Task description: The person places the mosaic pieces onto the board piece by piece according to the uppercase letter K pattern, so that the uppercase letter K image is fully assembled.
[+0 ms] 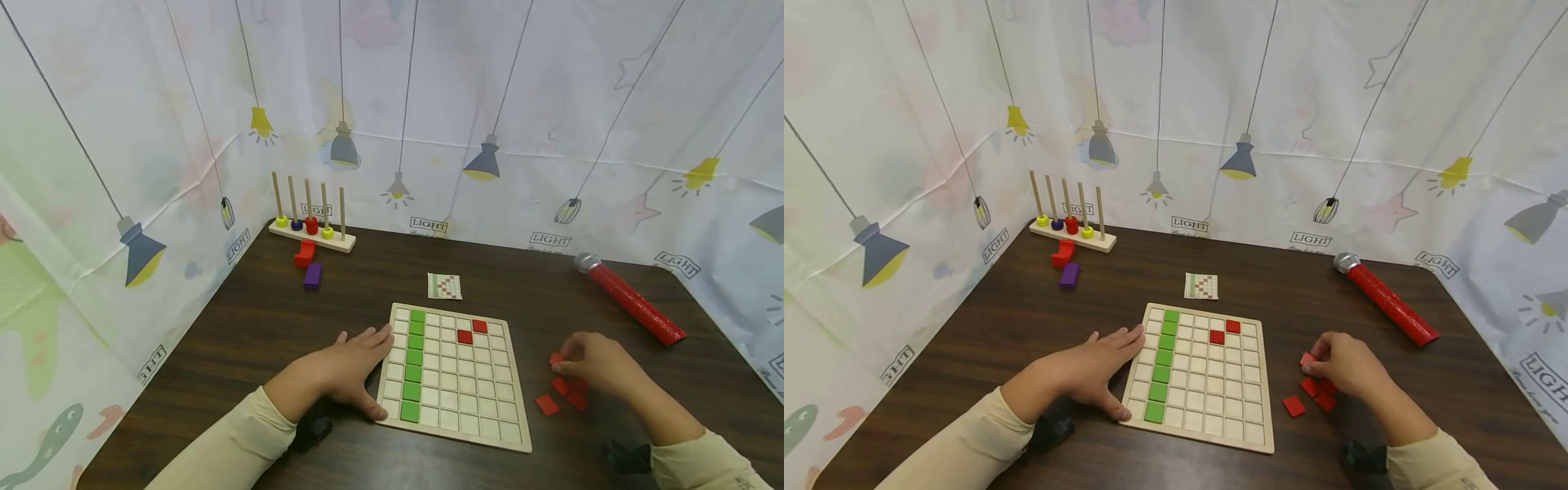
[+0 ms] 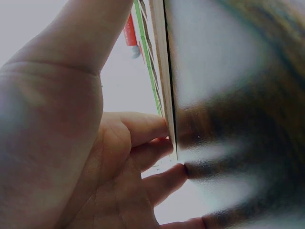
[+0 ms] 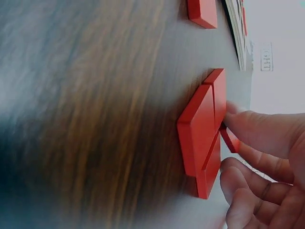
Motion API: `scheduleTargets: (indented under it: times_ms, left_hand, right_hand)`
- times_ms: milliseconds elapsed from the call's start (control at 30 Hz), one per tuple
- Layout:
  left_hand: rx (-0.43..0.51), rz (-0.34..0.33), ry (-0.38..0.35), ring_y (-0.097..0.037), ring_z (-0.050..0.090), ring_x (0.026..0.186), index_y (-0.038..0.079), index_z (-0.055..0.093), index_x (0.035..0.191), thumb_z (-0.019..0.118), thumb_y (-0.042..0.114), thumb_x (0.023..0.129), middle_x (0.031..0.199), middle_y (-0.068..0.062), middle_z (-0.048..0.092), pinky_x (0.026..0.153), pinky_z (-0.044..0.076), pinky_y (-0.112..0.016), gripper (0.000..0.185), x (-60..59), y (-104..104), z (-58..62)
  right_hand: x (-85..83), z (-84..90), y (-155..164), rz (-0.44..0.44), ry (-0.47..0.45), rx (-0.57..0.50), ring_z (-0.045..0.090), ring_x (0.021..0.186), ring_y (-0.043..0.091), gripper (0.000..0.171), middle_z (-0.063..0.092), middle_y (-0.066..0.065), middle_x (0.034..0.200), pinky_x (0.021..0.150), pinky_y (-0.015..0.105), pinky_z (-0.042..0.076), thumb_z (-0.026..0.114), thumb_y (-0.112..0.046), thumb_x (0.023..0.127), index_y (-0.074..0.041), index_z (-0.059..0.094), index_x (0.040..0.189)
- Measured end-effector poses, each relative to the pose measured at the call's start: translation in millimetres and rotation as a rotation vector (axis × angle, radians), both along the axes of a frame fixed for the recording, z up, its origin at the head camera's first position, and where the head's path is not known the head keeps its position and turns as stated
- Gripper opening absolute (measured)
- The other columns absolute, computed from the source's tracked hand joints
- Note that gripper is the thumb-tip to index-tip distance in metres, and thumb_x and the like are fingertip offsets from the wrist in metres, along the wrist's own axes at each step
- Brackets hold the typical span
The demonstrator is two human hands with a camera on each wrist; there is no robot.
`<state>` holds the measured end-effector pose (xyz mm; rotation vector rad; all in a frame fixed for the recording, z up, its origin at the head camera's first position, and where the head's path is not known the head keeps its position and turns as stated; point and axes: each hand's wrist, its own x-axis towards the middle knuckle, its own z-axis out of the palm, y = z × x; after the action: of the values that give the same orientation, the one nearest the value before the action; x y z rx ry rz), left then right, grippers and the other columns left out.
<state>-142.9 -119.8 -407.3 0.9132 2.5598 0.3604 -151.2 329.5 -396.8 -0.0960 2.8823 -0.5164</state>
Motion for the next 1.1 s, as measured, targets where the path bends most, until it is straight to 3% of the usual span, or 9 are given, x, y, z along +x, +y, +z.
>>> scheduleTargets:
  times_ms: [233, 533, 1100]
  left_hand:
    - [-0.006, -0.002, 0.006, -0.026, 0.009, 0.155, 0.010, 0.017, 0.164, 0.084, 0.065, 0.073, 0.171, -0.004, 0.005, 0.117, 0.013, -0.063, 0.126, 0.3, 0.1, -0.5]
    - [-0.001, -0.007, 0.014, -0.026, 0.009, 0.155, 0.010, 0.016, 0.164, 0.083, 0.065, 0.073, 0.171, -0.004, 0.006, 0.117, 0.013, -0.064, 0.126, 0.6, -1.0, -1.1]
    - [0.004, -0.014, 0.030, -0.026, 0.009, 0.155, 0.010, 0.017, 0.164, 0.083, 0.065, 0.074, 0.171, -0.004, 0.007, 0.117, 0.014, -0.064, 0.125, 1.2, -1.6, -1.0]
  right_hand:
    - [-0.8, -3.7, -7.2, 0.017, 0.093, -0.038, 0.056, 0.071, 0.022, 0.023, 0.062, 0.005, 0.086, 0.059, 0.037, 0.046, 0.079, -0.015, 0.087, -0.006, 0.061, 0.097]
    - [-6.5, -1.1, -29.7, 0.004, 0.204, -0.102, 0.064, 0.081, 0.026, 0.019, 0.071, 0.009, 0.095, 0.070, 0.047, 0.053, 0.077, -0.015, 0.091, -0.005, 0.067, 0.104]
    - [-9.1, -0.4, -90.0, 0.052, 0.168, -0.282, 0.064, 0.079, 0.019, 0.015, 0.070, 0.003, 0.091, 0.066, 0.036, 0.053, 0.074, -0.015, 0.094, -0.006, 0.069, 0.104]
